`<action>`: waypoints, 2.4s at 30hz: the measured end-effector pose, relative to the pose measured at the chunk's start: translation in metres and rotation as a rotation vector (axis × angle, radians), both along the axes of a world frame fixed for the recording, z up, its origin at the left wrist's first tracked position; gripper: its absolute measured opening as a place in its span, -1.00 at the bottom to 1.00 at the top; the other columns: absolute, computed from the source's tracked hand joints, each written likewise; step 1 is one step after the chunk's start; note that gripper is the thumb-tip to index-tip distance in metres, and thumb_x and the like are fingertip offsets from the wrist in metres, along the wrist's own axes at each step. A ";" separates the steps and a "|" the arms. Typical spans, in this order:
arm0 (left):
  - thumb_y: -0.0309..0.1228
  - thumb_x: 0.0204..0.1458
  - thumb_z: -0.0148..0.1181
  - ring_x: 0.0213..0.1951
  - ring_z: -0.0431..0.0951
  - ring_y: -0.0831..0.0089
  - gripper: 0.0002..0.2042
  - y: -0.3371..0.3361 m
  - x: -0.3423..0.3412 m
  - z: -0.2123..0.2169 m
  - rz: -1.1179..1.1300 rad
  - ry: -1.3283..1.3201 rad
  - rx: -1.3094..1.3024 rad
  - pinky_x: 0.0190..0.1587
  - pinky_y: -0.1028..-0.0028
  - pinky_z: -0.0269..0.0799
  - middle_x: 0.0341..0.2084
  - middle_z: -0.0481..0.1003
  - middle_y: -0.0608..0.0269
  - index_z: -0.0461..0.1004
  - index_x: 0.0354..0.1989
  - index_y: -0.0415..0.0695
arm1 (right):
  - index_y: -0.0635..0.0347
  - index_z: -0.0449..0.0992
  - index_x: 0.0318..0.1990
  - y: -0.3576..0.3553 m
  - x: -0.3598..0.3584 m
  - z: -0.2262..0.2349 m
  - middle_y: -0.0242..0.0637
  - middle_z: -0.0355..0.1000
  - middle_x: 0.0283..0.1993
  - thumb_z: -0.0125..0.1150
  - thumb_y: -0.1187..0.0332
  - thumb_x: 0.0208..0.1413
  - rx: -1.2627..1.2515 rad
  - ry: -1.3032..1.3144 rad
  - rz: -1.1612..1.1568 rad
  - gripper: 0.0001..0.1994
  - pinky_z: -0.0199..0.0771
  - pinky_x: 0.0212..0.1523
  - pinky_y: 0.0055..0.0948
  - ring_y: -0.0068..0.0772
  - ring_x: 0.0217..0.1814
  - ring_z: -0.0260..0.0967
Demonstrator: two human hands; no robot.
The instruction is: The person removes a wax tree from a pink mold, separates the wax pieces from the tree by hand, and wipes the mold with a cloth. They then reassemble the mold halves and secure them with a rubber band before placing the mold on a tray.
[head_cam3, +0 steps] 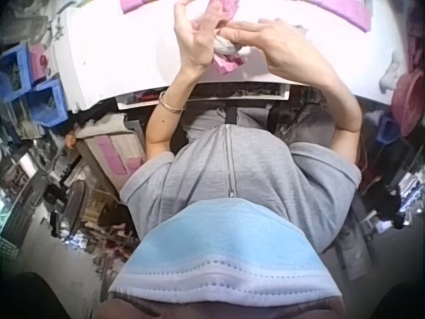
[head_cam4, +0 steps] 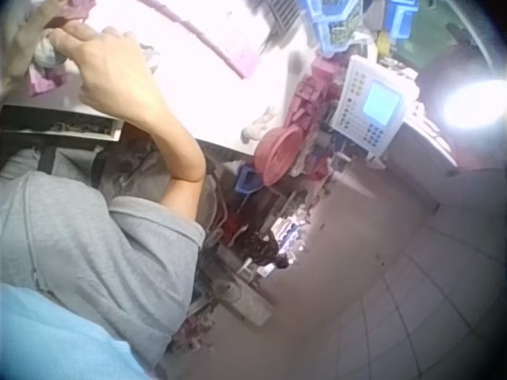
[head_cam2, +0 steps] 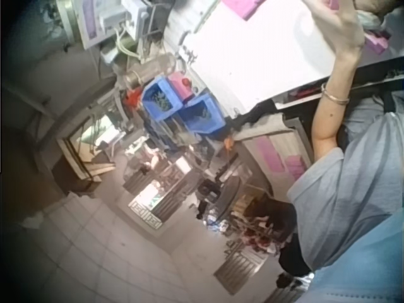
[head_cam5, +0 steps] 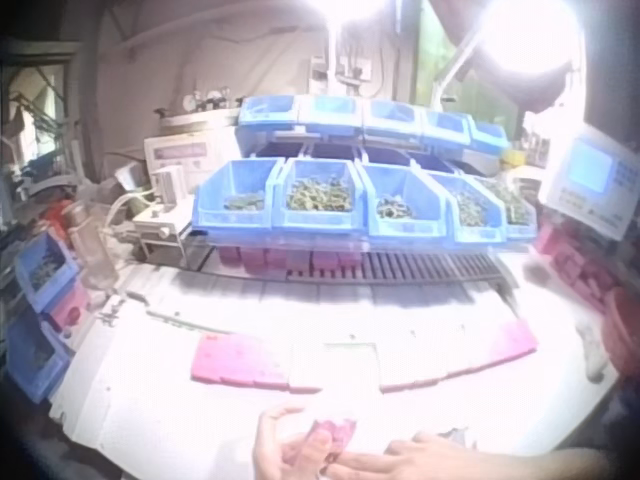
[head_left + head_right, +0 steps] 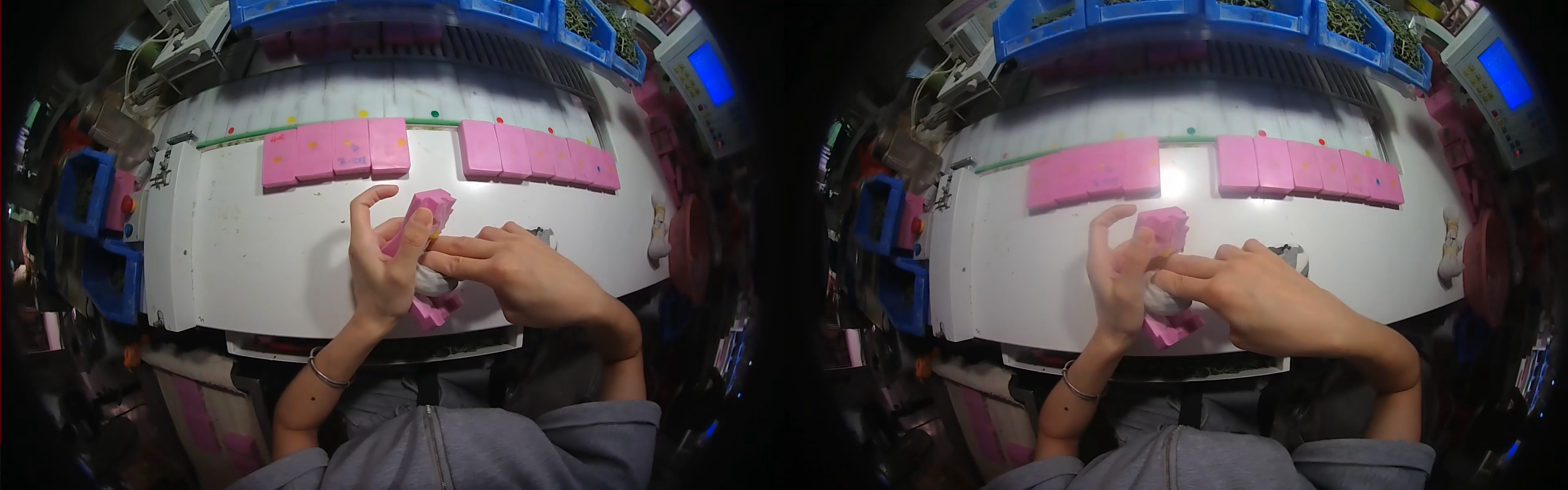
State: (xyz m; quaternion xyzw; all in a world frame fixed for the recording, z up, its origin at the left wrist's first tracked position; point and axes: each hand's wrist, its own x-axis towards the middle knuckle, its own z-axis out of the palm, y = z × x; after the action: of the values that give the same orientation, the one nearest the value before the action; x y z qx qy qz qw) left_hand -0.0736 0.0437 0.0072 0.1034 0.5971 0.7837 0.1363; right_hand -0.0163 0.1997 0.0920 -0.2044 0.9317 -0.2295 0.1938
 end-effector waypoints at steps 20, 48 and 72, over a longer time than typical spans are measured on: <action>0.02 0.18 -0.15 -0.48 0.50 0.49 -0.48 -0.012 -0.001 -0.009 -0.146 -0.295 0.112 -0.40 0.55 0.45 -0.45 0.47 0.13 0.36 -0.21 -0.32 | 0.18 0.33 0.13 -0.018 0.038 -0.063 0.03 0.22 0.13 0.31 0.51 -0.25 -0.261 0.619 -0.385 -0.37 0.24 0.06 -0.18 -0.02 0.08 0.23; -0.24 -0.33 0.50 -0.03 0.50 0.32 -0.07 -0.009 0.002 0.001 -0.455 0.207 -0.003 0.01 0.42 0.38 -0.07 0.48 -0.02 0.11 0.27 -0.23 | 0.24 0.23 0.17 -0.011 0.024 -0.054 -0.19 0.39 -0.09 0.32 0.57 -0.14 -0.962 0.333 -0.607 -0.36 0.36 -0.05 -0.44 -0.34 -0.09 0.37; -0.13 0.02 0.10 -0.26 0.47 0.14 -0.46 -0.007 0.016 -0.035 0.177 0.099 -0.191 -0.23 0.22 0.48 -0.27 0.41 -0.04 0.27 -0.05 -0.41 | 0.23 0.56 -0.37 0.466 -0.079 -0.099 -0.08 0.50 -0.45 -0.03 0.56 -0.11 0.106 1.070 -1.301 -0.79 0.45 -0.25 -0.28 -0.08 -0.35 0.49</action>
State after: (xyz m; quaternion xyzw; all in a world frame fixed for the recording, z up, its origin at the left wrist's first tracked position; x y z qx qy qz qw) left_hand -0.0577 0.0363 -0.0277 0.0753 0.6818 0.7261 0.0465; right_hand -0.0950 0.6662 -0.0072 0.3010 0.8395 -0.1234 -0.4352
